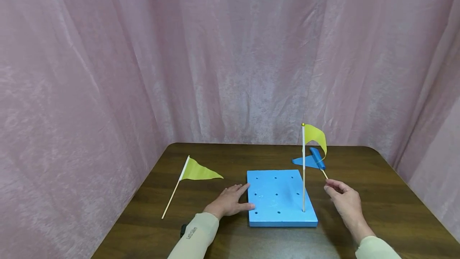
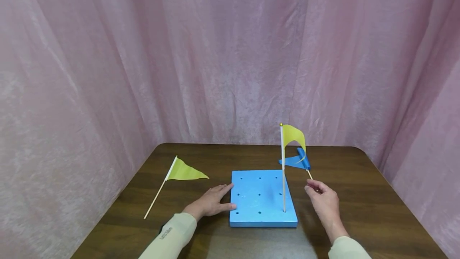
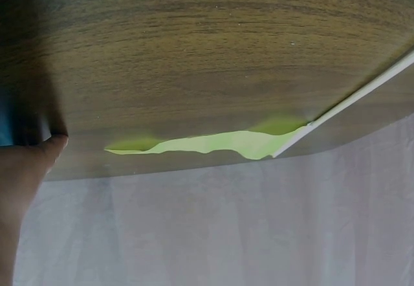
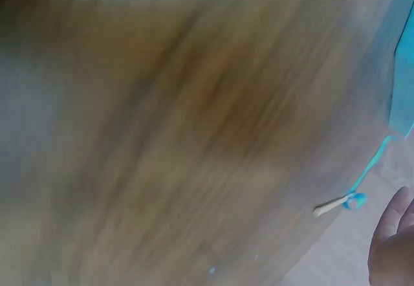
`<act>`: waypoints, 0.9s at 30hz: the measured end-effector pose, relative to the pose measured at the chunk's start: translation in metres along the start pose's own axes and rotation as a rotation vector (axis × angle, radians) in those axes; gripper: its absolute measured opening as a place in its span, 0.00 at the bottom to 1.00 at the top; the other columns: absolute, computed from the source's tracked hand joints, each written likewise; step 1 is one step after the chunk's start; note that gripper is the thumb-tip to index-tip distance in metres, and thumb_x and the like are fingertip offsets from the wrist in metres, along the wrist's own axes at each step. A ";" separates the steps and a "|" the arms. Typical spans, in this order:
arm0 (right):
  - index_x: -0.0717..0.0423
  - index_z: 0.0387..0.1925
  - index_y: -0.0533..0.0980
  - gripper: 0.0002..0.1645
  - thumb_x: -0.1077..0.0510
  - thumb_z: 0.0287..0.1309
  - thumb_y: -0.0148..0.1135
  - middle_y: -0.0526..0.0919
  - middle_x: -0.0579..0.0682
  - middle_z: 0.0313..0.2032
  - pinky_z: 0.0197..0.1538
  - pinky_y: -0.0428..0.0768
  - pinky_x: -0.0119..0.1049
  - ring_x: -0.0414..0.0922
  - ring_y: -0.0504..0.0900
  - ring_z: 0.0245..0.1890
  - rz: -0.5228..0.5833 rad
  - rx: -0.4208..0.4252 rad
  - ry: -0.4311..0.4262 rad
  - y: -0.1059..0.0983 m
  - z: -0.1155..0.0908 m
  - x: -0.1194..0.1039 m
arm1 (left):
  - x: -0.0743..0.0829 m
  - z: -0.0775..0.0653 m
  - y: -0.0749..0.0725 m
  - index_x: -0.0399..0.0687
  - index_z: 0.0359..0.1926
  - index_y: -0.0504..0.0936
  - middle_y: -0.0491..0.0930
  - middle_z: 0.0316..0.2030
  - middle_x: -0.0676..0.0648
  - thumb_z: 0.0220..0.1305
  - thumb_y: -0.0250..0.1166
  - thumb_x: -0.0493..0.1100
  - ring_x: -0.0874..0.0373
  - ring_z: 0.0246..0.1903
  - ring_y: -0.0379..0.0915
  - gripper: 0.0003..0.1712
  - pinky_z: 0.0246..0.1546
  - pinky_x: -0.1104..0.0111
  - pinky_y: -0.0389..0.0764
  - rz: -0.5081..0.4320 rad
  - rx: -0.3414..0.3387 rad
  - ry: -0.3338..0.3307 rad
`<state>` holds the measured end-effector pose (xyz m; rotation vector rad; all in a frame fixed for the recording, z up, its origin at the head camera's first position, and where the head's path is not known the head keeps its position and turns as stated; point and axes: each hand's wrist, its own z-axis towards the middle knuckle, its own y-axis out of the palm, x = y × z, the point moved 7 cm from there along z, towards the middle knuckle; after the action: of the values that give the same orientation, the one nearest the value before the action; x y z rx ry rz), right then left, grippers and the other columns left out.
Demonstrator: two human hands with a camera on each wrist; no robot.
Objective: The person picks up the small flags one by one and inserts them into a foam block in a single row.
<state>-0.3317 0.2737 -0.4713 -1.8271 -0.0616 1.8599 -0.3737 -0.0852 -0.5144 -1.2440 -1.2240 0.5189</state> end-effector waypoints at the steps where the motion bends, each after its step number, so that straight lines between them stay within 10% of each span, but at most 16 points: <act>1: 0.64 0.58 0.77 0.25 0.51 0.67 0.62 0.83 0.58 0.49 0.37 0.81 0.30 0.31 0.77 0.35 -0.010 0.010 -0.003 -0.004 0.002 0.001 | 0.000 0.000 0.000 0.64 0.78 0.53 0.57 0.74 0.44 0.62 0.54 0.76 0.46 0.74 0.49 0.50 0.72 0.48 0.50 -0.003 0.003 0.003; 27: 0.70 0.68 0.64 0.42 0.39 0.71 0.53 0.69 0.70 0.63 0.61 0.62 0.65 0.69 0.65 0.63 -0.316 -0.047 0.008 -0.043 0.062 0.022 | 0.002 0.002 0.002 0.66 0.78 0.52 0.57 0.75 0.46 0.61 0.55 0.76 0.48 0.74 0.48 0.50 0.72 0.49 0.50 0.000 -0.001 -0.012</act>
<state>-0.3749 0.3394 -0.4699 -1.7402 -0.3719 1.6411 -0.3743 -0.0821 -0.5158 -1.2437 -1.2345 0.5265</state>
